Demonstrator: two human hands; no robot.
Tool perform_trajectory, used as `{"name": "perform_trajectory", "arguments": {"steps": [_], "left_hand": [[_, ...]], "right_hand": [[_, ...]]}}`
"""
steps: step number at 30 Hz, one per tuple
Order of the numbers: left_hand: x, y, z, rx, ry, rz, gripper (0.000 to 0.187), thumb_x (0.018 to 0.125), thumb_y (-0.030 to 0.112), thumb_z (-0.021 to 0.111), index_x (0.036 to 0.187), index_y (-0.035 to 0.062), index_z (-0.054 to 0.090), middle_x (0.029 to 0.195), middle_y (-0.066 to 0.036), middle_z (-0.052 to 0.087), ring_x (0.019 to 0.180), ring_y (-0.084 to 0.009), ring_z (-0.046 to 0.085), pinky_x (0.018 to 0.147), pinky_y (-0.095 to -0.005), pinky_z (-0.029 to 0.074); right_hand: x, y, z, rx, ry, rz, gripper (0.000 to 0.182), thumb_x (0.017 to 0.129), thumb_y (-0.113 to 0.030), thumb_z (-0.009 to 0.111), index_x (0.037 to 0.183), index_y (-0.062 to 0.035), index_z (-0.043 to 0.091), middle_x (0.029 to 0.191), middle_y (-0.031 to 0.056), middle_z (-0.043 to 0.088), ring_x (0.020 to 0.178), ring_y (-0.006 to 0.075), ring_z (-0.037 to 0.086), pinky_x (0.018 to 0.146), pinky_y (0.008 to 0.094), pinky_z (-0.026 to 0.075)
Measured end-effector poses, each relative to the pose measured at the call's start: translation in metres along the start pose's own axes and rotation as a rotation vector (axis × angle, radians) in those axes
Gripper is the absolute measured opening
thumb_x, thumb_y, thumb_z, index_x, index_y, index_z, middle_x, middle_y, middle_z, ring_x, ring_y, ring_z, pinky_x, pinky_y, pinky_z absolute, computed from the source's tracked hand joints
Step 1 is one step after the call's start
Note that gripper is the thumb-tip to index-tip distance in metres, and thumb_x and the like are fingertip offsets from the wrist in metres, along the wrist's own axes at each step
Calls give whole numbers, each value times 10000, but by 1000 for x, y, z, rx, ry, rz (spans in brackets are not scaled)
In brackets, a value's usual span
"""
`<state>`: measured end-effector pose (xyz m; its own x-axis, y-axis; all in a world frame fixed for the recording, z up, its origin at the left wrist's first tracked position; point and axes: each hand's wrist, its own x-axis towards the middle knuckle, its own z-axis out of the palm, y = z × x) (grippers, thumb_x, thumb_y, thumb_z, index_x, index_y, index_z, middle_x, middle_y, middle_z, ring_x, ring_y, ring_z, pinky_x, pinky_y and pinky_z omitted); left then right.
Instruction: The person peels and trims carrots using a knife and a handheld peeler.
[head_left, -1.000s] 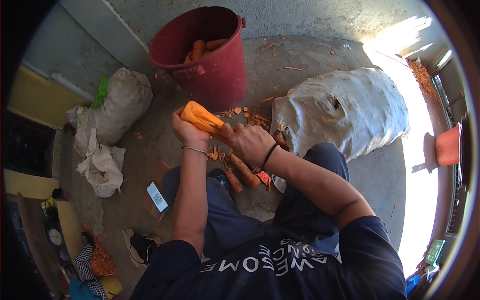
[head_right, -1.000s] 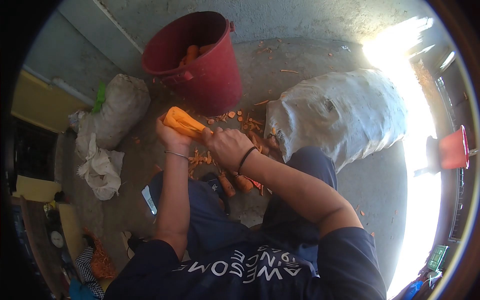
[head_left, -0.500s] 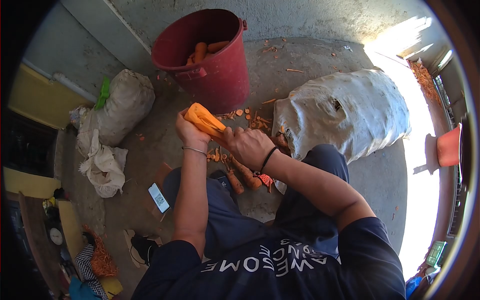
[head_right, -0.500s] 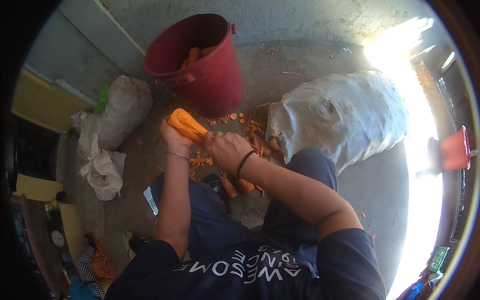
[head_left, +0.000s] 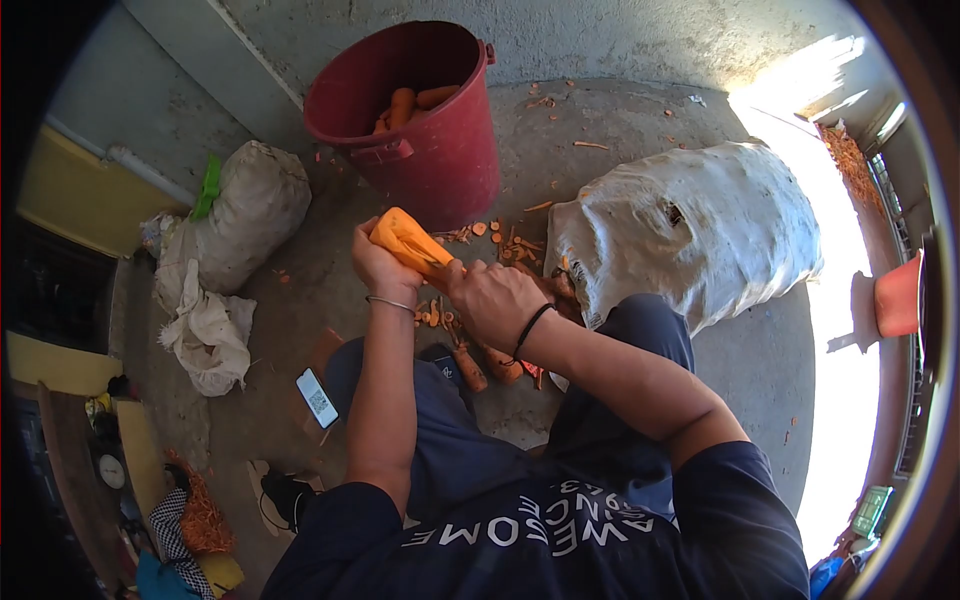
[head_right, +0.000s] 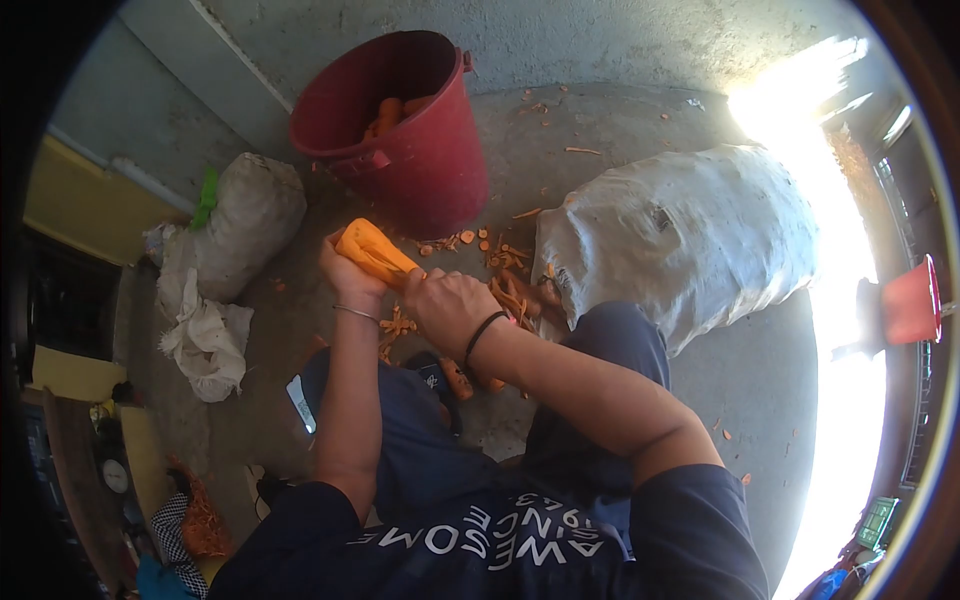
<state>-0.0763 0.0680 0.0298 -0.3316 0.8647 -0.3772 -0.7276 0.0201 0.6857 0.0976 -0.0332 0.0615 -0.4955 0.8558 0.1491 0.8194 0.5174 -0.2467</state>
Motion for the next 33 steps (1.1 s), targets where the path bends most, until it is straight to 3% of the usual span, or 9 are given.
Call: {"name": "perform_trajectory", "arguments": {"steps": [8,11,13,17,22,25,26,28,33], "left_hand": [[-5,-3,7,20,-26,43,296,1011,338,443,1149,110,572,1063,-118,648,914,-340,683,770,-589,603],[-8,0,9,38,-23,102,303,1010,340,441,1126,98,582,1069,-116,648,938,-332,683,790,-574,607],[-25,9,21,58,2,149,302,1008,336,444,1105,89,588,1071,-107,651,971,-303,681,835,-514,603],[10,29,1,-20,-10,270,288,1002,319,455,1101,86,592,1070,-99,655,994,-283,679,861,-487,594],[16,43,-9,-121,-70,120,276,1004,322,472,1098,97,602,1071,-102,668,975,-266,687,879,-464,589],[17,37,-8,-49,-145,-4,308,1012,325,462,1096,89,642,1054,-117,695,975,-307,682,897,-486,573],[16,31,-9,-50,-142,-6,308,1012,325,462,1096,89,642,1054,-117,695,975,-307,682,897,-486,573],[10,23,-7,-2,-215,-175,307,1020,340,464,1089,98,640,1043,-120,709,960,-312,692,883,-489,577],[20,5,-7,-32,-257,-232,298,1031,347,457,1073,111,634,1033,-117,716,946,-311,696,868,-496,581]], "right_hand": [[0,2,-9,92,-16,31,223,946,-100,571,1100,59,594,867,219,707,748,362,760,640,439,623],[1,3,-11,88,-48,47,243,944,-101,570,1117,69,593,868,223,712,745,367,760,650,442,626],[-3,9,-10,80,-42,49,258,938,-111,583,1133,57,597,852,218,711,741,365,758,646,445,621],[-6,13,-34,105,-44,37,295,916,-122,616,1180,10,612,797,199,701,722,357,747,633,459,601],[10,41,-47,115,31,13,233,929,-95,585,1141,-3,615,773,184,705,717,355,739,635,477,578],[22,53,-56,854,249,228,246,999,-195,595,1104,17,663,795,210,726,717,329,753,657,426,573],[22,53,-55,854,246,230,246,999,-195,595,1104,17,663,795,210,726,717,329,753,657,426,573],[23,52,-54,958,46,306,274,1020,-232,598,1083,21,685,850,233,730,758,381,740,682,431,564],[21,46,-35,746,189,198,254,1015,-212,595,1025,23,688,848,262,698,791,452,700,715,480,561]]}}
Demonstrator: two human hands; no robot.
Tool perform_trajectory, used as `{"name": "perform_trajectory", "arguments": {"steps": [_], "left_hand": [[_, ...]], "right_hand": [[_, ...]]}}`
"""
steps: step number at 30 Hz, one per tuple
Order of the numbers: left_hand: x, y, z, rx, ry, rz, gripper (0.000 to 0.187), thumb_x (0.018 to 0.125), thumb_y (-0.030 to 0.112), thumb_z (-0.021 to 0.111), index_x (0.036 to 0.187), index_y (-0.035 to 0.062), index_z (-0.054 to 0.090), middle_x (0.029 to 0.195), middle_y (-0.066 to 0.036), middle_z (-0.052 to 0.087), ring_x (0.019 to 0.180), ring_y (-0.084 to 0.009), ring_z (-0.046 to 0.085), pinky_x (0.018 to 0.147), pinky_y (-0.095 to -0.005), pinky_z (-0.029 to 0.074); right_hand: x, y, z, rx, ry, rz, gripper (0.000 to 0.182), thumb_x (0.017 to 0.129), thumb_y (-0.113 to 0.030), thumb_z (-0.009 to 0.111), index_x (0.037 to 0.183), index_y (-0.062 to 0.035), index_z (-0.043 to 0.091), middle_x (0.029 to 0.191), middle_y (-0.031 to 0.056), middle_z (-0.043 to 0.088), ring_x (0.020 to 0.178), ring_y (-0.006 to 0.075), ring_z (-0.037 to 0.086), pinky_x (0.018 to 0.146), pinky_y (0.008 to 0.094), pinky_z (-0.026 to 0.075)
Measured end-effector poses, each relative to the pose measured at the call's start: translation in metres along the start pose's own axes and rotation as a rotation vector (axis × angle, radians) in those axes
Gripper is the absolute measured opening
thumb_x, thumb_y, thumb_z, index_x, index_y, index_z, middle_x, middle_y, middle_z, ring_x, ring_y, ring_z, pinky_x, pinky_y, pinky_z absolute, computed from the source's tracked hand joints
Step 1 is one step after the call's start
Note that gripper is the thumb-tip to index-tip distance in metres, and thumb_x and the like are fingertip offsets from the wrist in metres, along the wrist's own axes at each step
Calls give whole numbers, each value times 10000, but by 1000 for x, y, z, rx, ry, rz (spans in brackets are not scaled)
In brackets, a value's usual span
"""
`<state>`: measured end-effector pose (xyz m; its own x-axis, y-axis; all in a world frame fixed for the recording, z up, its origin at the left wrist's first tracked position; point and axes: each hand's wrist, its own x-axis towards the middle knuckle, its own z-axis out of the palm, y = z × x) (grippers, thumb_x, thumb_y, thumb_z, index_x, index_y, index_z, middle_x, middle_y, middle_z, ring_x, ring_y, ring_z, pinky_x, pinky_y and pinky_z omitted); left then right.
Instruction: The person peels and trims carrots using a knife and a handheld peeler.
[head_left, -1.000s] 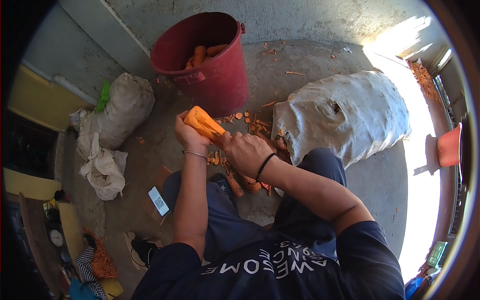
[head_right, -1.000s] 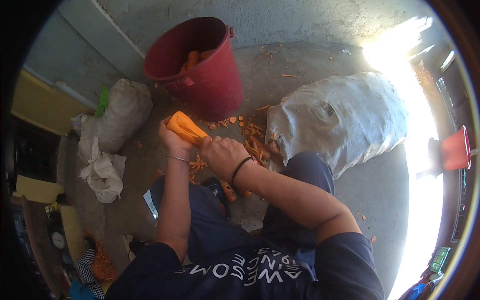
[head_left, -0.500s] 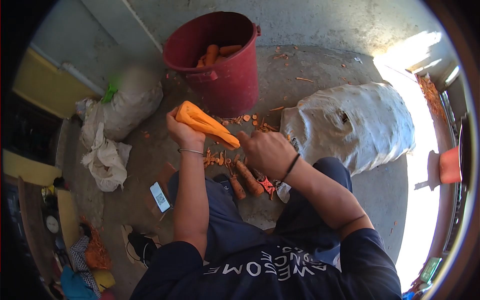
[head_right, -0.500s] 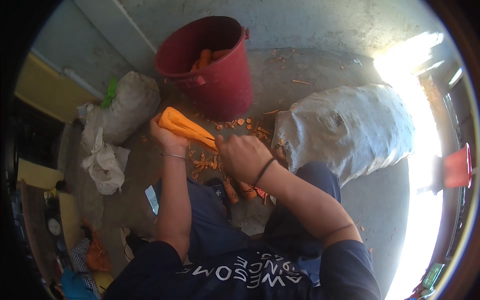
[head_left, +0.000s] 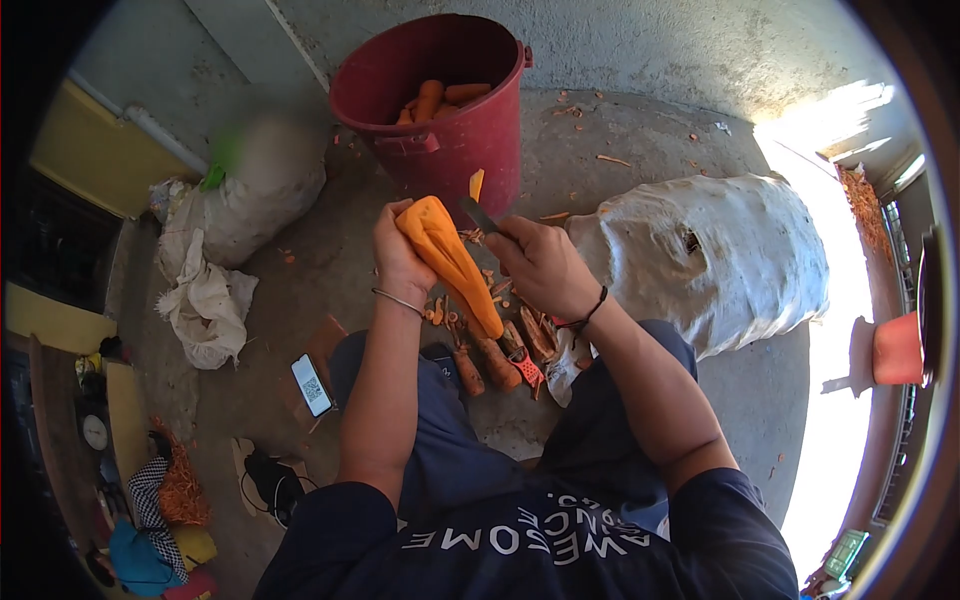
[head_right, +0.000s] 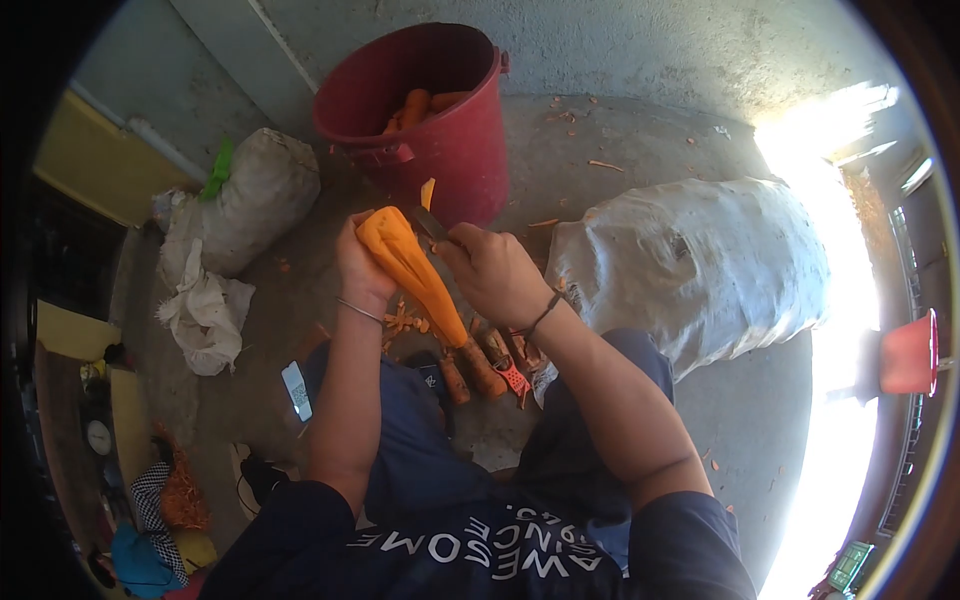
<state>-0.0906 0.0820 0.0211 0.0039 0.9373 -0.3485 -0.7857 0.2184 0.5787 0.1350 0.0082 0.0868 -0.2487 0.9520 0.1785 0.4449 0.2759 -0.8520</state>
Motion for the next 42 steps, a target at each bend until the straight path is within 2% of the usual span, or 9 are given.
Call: {"name": "perform_trajectory", "arguments": {"steps": [2,4,11,13,17,20,22,26,42], "left_hand": [[-3,-6,3,-3,9,11,292,1032,345,457,1071,114,632,1034,-115,716,943,-310,695,864,-499,582],[-13,-9,16,25,-11,25,193,994,288,539,987,116,626,945,-69,682,891,-242,689,846,-419,587],[-8,-15,15,37,9,0,217,1005,296,529,1002,99,620,949,-70,672,887,-243,683,858,-414,582],[2,-17,8,17,-49,-38,291,1004,334,474,1075,87,609,981,-143,693,895,-335,682,865,-505,575],[-3,-17,9,-24,-17,-2,304,1000,333,469,1070,74,613,964,-150,690,892,-336,680,863,-507,572],[-14,-16,18,-11,-8,14,218,1010,297,514,998,105,616,959,-72,664,897,-242,677,850,-418,573],[-12,-15,17,-3,18,22,336,1007,333,458,1057,49,630,948,-153,695,891,-322,683,859,-485,573],[2,-17,4,-29,-39,-27,328,1008,319,460,1058,45,633,957,-158,699,890,-322,686,855,-471,575],[-25,-29,34,189,4,103,222,1016,266,539,1049,72,641,962,-65,700,876,-215,692,821,-372,572]], "right_hand": [[0,0,0,-14,9,-20,253,1014,-215,599,1009,21,689,846,269,689,798,469,689,722,495,559],[1,1,-1,-41,-3,-97,249,1008,-218,611,983,17,688,828,269,684,798,471,688,728,512,557],[0,4,12,-103,-27,-99,264,1027,-224,620,1018,32,683,770,250,681,727,409,703,684,468,537],[0,3,16,-96,12,-111,259,1018,-220,623,1006,33,680,775,263,671,732,440,685,684,481,533],[0,5,19,-98,26,-100,253,1014,-212,623,1000,35,678,771,268,664,731,446,680,681,483,530],[0,8,19,-110,29,-112,249,1010,-209,626,995,34,679,762,269,658,724,445,677,674,484,526],[1,7,17,-124,13,-128,243,1009,-204,629,988,33,679,747,266,651,713,439,679,659,478,525],[1,1,16,-92,29,-129,237,1009,-198,633,989,33,680,738,261,649,701,429,683,645,471,522],[1,-9,9,-106,86,-80,239,1018,-208,622,1008,21,690,744,260,656,741,439,696,664,480,525]]}}
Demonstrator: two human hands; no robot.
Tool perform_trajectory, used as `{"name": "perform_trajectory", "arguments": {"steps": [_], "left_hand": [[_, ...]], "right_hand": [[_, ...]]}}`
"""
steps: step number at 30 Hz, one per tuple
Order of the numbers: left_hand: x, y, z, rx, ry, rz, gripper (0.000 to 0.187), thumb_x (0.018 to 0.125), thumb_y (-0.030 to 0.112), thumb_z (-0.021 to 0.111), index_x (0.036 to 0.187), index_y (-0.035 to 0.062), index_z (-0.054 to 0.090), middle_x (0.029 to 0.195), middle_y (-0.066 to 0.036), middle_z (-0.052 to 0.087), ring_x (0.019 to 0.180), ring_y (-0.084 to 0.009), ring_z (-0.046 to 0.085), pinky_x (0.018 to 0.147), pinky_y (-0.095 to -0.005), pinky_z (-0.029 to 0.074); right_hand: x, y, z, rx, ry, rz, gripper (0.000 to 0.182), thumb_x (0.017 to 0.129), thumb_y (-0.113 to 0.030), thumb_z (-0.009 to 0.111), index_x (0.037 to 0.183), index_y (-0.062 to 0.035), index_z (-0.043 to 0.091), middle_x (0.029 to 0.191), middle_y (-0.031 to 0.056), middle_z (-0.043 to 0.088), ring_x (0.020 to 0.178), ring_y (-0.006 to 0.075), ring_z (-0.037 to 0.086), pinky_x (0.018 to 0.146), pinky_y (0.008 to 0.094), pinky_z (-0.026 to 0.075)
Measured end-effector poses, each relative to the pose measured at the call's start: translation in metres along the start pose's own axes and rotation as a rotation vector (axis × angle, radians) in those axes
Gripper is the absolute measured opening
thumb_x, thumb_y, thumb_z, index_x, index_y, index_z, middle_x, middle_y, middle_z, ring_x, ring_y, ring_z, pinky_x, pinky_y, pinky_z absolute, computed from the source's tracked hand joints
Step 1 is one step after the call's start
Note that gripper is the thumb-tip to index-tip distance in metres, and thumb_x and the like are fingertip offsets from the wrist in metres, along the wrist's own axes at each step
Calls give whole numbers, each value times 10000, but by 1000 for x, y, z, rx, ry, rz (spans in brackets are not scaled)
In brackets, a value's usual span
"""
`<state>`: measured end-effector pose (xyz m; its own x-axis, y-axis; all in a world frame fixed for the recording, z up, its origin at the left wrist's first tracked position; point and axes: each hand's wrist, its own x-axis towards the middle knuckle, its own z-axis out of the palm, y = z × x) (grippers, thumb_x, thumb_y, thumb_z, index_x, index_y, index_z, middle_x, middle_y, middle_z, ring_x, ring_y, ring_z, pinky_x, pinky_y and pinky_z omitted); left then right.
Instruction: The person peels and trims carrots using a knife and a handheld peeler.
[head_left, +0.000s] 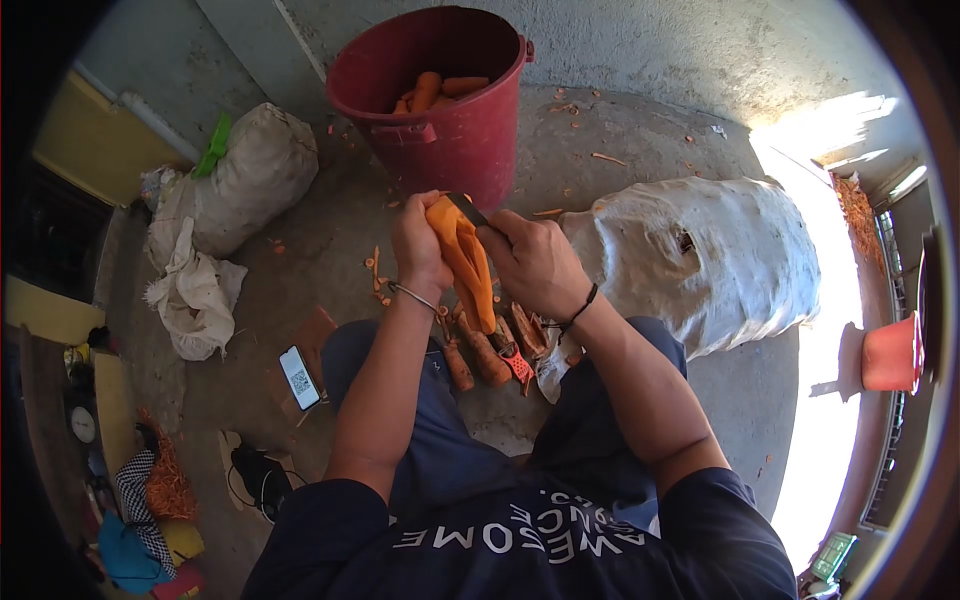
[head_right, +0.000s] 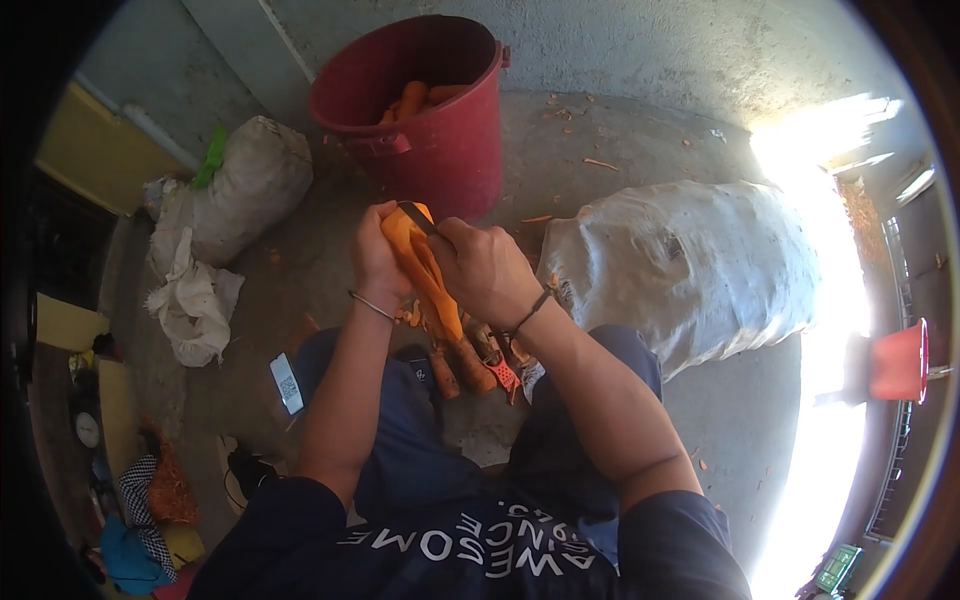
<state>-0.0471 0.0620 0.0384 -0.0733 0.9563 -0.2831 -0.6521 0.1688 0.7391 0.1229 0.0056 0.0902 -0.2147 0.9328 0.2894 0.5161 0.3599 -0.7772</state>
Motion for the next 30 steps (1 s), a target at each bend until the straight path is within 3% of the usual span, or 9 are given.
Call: {"name": "perform_trajectory", "arguments": {"steps": [5,7,14,16,22,30], "left_hand": [[-2,-2,0,22,-4,8,219,1016,266,545,1046,71,638,971,-67,696,879,-205,688,811,-364,570],[0,-5,-3,3,-3,20,243,1017,205,519,1078,2,637,1004,-121,713,893,-230,710,829,-368,577],[-7,-3,2,19,-5,9,237,1011,208,528,1034,10,657,958,-100,708,863,-214,706,807,-361,575],[-4,-4,1,19,6,16,237,1012,208,523,1018,16,661,944,-91,703,830,-206,701,775,-353,574],[-13,-1,8,60,15,49,234,1014,208,521,1011,22,662,921,-78,699,794,-193,694,723,-336,566],[-10,-3,6,34,-4,49,235,1013,208,517,988,22,659,909,-79,695,787,-188,694,725,-343,566]], "right_hand": [[1,-1,-1,-20,-9,0,236,1017,-207,622,996,20,684,745,263,650,748,445,689,662,485,519],[1,0,1,-19,4,-7,235,1017,-204,623,981,23,677,744,264,647,750,450,684,660,486,517],[1,-2,3,-45,48,-83,190,991,-169,614,915,-1,663,737,233,655,683,454,667,634,522,538],[1,-3,3,-17,35,-55,221,1014,-188,628,953,22,659,724,268,629,722,461,665,644,483,513],[1,-11,1,-41,53,-146,226,1014,-185,633,916,18,641,709,259,625,696,452,665,632,486,508],[2,-8,7,-41,68,-75,237,1013,-188,623,883,10,629,701,257,622,685,455,660,631,495,507]]}}
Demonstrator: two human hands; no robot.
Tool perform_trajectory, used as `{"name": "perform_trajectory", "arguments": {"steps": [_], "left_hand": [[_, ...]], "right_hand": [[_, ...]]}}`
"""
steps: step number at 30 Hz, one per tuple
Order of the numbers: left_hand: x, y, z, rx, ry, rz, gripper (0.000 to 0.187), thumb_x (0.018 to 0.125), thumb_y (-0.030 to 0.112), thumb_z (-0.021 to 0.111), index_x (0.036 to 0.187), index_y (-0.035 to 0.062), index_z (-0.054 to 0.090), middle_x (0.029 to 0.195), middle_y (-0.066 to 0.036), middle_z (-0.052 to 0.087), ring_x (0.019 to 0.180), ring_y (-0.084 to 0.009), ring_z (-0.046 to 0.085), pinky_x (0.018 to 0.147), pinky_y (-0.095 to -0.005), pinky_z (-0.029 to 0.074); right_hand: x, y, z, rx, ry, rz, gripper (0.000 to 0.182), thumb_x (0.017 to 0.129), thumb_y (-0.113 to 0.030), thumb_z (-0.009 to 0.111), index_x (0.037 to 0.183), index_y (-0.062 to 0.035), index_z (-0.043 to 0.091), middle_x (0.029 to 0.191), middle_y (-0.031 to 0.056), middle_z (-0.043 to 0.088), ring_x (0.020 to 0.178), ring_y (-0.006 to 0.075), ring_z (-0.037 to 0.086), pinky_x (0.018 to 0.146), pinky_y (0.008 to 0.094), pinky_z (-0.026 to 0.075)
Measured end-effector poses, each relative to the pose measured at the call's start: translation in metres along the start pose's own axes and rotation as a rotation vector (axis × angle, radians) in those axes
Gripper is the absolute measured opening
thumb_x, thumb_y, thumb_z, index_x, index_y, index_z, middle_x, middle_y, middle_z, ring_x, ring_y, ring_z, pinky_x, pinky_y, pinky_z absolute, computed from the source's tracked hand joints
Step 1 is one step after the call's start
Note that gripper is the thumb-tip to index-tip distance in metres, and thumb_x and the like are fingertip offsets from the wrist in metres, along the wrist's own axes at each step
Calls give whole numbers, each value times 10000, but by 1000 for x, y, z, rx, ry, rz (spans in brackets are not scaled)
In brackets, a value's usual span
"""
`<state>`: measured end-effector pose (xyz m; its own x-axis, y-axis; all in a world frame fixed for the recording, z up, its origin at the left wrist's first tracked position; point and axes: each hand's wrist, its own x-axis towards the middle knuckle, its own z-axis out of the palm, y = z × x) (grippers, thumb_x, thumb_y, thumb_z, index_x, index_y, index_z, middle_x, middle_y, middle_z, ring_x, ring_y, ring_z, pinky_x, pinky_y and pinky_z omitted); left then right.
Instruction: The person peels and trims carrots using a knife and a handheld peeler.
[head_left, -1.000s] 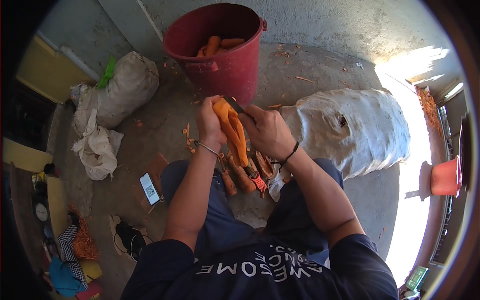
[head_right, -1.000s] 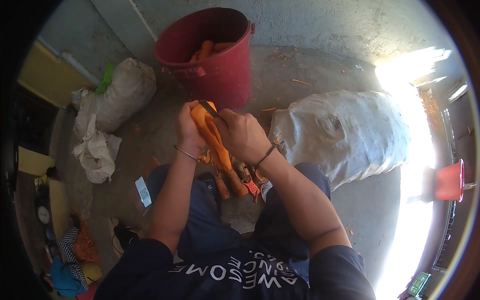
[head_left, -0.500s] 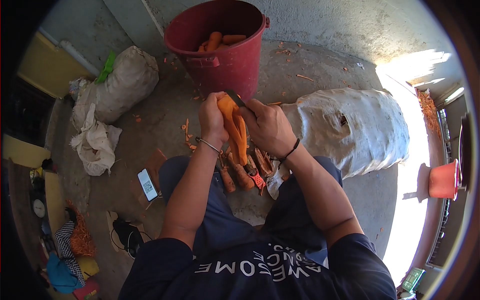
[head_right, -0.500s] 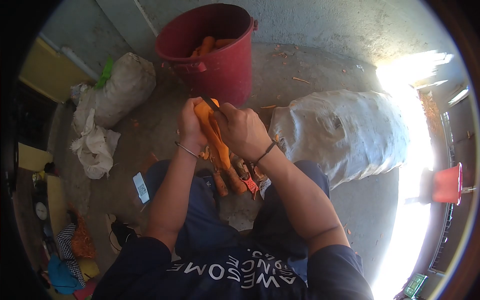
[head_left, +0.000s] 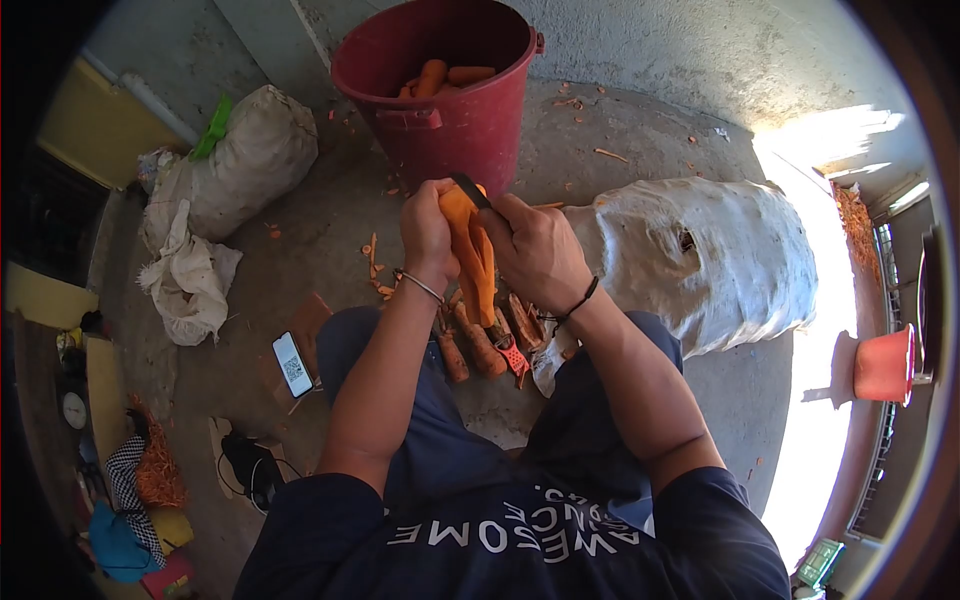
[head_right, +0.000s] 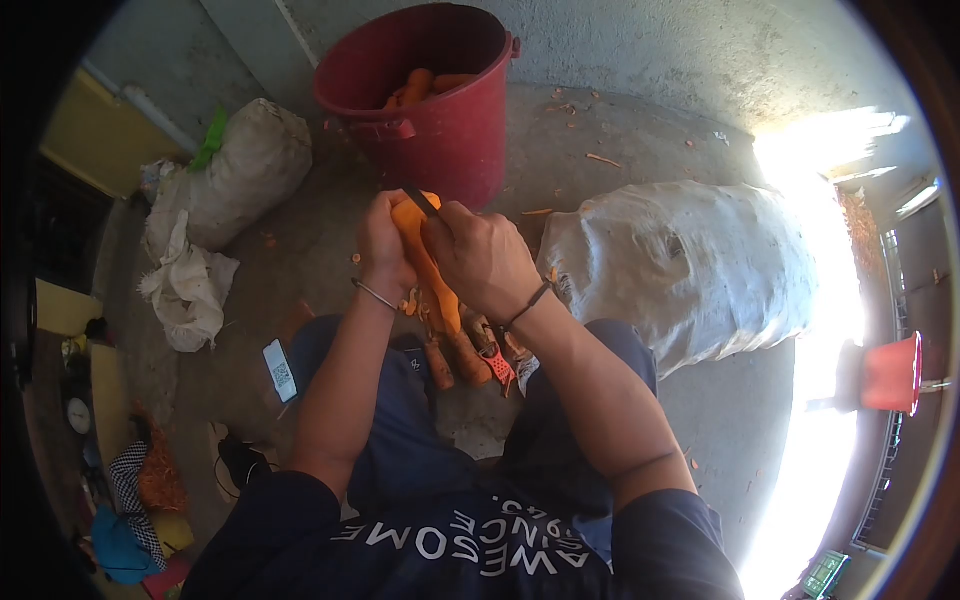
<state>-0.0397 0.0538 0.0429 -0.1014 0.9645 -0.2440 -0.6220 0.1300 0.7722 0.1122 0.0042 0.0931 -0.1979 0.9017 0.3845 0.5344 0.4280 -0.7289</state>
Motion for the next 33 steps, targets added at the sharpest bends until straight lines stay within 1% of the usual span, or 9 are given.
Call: {"name": "perform_trajectory", "arguments": {"steps": [8,10,14,17,20,22,25,28,33], "left_hand": [[-3,1,1,20,-11,-11,231,1005,216,528,980,25,656,902,-81,690,784,-194,693,730,-343,566],[1,-1,-2,38,-6,-53,225,1006,240,519,1018,50,639,963,-78,682,871,-199,675,801,-355,562],[1,-3,-2,15,47,-50,214,1001,232,526,1010,51,641,953,-77,682,859,-202,676,789,-352,563],[-3,-1,1,36,63,-55,206,999,227,531,1009,53,640,956,-76,684,858,-205,679,779,-353,565],[-2,0,0,12,70,-71,199,999,228,536,1006,58,639,941,-74,682,841,-210,681,766,-356,568],[-2,0,3,-11,107,-39,205,982,224,555,971,35,632,896,-84,674,777,-217,692,729,-363,566],[0,-3,-1,-3,124,-63,205,984,224,553,976,33,628,909,-85,673,784,-218,695,733,-366,568],[1,-4,-3,-11,109,-57,206,989,224,547,981,34,625,924,-84,672,796,-217,696,735,-368,567],[1,-3,0,7,152,-50,211,996,227,539,987,33,622,923,-81,666,806,-209,685,746,-364,557]], "right_hand": [[-1,5,1,-66,-54,52,243,1009,-198,622,887,11,639,710,262,627,699,458,663,643,507,508],[-2,5,2,-75,-30,12,248,1010,-200,621,885,13,640,712,267,626,706,462,663,646,510,509],[0,4,-1,-75,-79,53,248,1009,-200,621,889,16,646,710,270,623,711,462,666,649,511,512],[-1,2,-3,-58,-69,-15,246,1008,-200,620,896,16,654,709,272,622,714,459,669,651,513,513],[-1,7,2,-111,-102,61,246,1008,-204,620,909,17,662,716,274,625,717,459,669,654,514,514],[-1,8,1,-90,-100,43,252,1010,-206,618,901,17,663,710,277,622,713,464,666,655,515,514],[-1,6,0,-103,-103,-15,253,1009,-205,619,899,18,666,712,282,622,716,465,667,658,519,514],[-1,11,3,-103,-119,33,253,1008,-202,619,893,19,662,713,287,622,718,471,664,666,527,514],[-2,12,5,-154,-94,19,249,1004,-198,620,885,18,656,716,288,625,717,479,655,677,537,513]]}}
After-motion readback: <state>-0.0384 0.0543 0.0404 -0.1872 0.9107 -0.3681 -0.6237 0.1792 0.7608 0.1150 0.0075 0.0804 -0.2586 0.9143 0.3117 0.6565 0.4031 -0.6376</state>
